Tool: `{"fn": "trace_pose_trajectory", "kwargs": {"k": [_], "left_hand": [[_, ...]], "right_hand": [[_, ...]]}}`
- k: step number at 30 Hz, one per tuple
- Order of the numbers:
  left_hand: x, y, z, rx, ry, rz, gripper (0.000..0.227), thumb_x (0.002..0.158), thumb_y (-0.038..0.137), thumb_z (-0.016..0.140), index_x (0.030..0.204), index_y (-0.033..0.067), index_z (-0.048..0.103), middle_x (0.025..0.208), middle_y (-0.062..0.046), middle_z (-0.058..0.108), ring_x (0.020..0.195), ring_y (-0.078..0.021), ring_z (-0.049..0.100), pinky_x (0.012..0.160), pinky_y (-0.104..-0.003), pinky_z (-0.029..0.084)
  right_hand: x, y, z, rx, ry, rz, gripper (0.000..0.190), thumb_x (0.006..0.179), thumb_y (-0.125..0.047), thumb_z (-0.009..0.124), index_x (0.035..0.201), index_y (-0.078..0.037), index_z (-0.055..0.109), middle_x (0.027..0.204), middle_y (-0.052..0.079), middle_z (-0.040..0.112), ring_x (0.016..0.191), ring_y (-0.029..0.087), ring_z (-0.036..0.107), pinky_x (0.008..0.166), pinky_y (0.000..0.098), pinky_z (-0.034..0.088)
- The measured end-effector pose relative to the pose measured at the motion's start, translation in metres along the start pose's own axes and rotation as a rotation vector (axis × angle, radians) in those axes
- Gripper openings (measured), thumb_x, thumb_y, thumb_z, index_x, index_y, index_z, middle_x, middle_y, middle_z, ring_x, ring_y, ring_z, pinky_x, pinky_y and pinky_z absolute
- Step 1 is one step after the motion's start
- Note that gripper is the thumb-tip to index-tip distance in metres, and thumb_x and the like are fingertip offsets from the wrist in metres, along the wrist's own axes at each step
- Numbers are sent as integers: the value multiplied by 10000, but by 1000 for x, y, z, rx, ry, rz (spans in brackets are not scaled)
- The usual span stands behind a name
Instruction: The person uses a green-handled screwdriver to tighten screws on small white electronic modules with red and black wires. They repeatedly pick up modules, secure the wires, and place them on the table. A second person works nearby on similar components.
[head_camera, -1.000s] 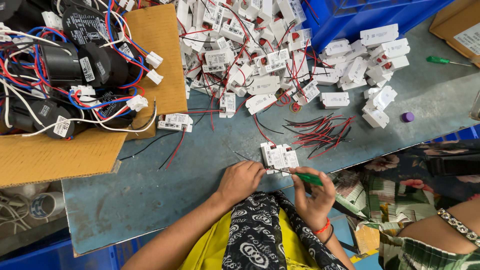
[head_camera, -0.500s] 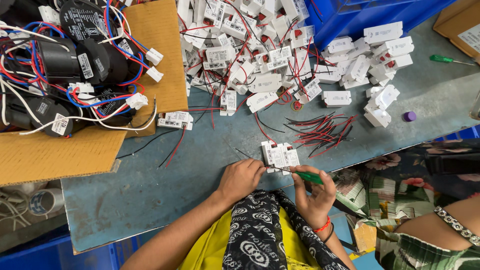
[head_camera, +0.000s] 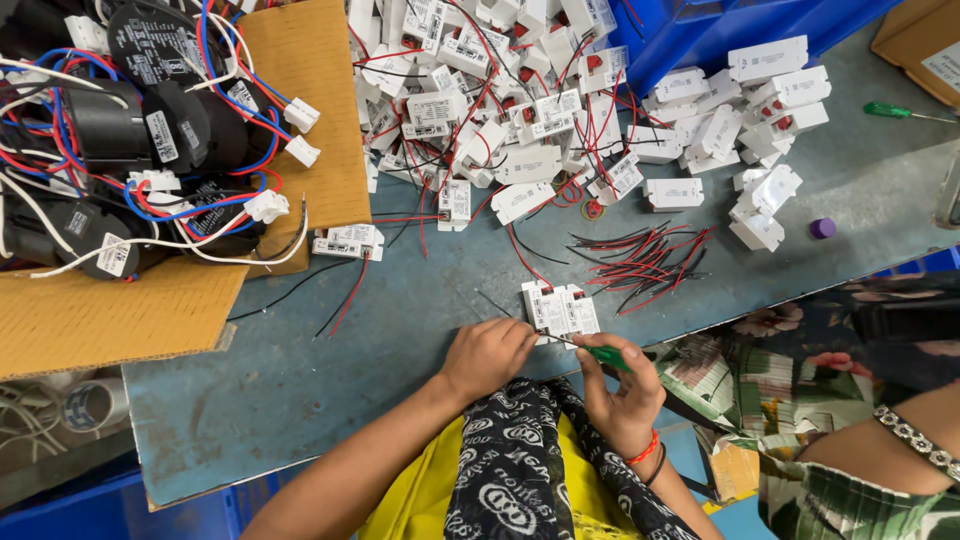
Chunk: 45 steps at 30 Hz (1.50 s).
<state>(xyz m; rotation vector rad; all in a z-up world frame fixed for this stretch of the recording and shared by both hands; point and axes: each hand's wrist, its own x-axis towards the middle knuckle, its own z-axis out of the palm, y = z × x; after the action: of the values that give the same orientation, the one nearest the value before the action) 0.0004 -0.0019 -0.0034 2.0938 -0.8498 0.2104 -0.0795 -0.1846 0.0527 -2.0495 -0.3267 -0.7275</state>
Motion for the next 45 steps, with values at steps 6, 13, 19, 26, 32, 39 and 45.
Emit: {"fn": "trace_pose_trajectory", "kwargs": {"k": [6,13,19,26,32,39,45], "left_hand": [[-5,-4,3,11,-18,128,111,933,163,701,880,79,652,766,-76,673,700,-274,684,592,-409,543],[-2,-4,-2,8,4,82,139,922,197,718,872,85,652,784,-80,694,696,-287,686,594,-417,546],[-1,5,-17,-26,-117,-187,294,940,235,668,1161,43,644,852,-139,727,740,-364,703,634,-475,549],[12,5,-4,-71,-298,-493,317,926,396,658,1061,110,694,897,-142,764,804,-381,727,698,-502,562],[0,-5,-9,3,-339,-550,254,896,386,688,928,136,722,795,-151,739,777,-385,718,699,-506,558],[-22,-3,-41,5,-345,-566,211,882,346,686,894,136,703,779,-126,743,761,-375,715,685,-496,553],[42,-6,-78,-157,-66,-473,190,909,306,653,898,125,708,778,-105,749,724,-312,734,631,-438,553]], "right_hand": [[2,-2,1,6,0,1,772,914,182,663,1482,-184,288,1159,200,677,1019,269,756,857,342,637],[-2,8,-3,52,-23,40,738,914,170,667,1463,-168,309,1157,183,677,1021,260,741,870,358,629],[1,24,-33,-28,99,454,323,1055,-2,631,1348,-134,591,986,148,680,811,216,610,728,347,511],[43,33,-8,-335,-471,125,635,695,-186,845,1282,-106,616,1323,120,640,1075,373,671,833,428,556],[62,19,17,-495,-753,355,641,708,-274,845,1304,-218,617,1357,-18,628,1044,314,686,830,446,565],[42,3,39,-353,-648,335,647,705,-272,849,1313,-201,637,1333,22,632,1048,327,679,839,428,566],[43,2,12,-164,-318,175,599,690,-271,902,1195,-68,652,1199,137,650,1087,335,660,897,394,530]]}}
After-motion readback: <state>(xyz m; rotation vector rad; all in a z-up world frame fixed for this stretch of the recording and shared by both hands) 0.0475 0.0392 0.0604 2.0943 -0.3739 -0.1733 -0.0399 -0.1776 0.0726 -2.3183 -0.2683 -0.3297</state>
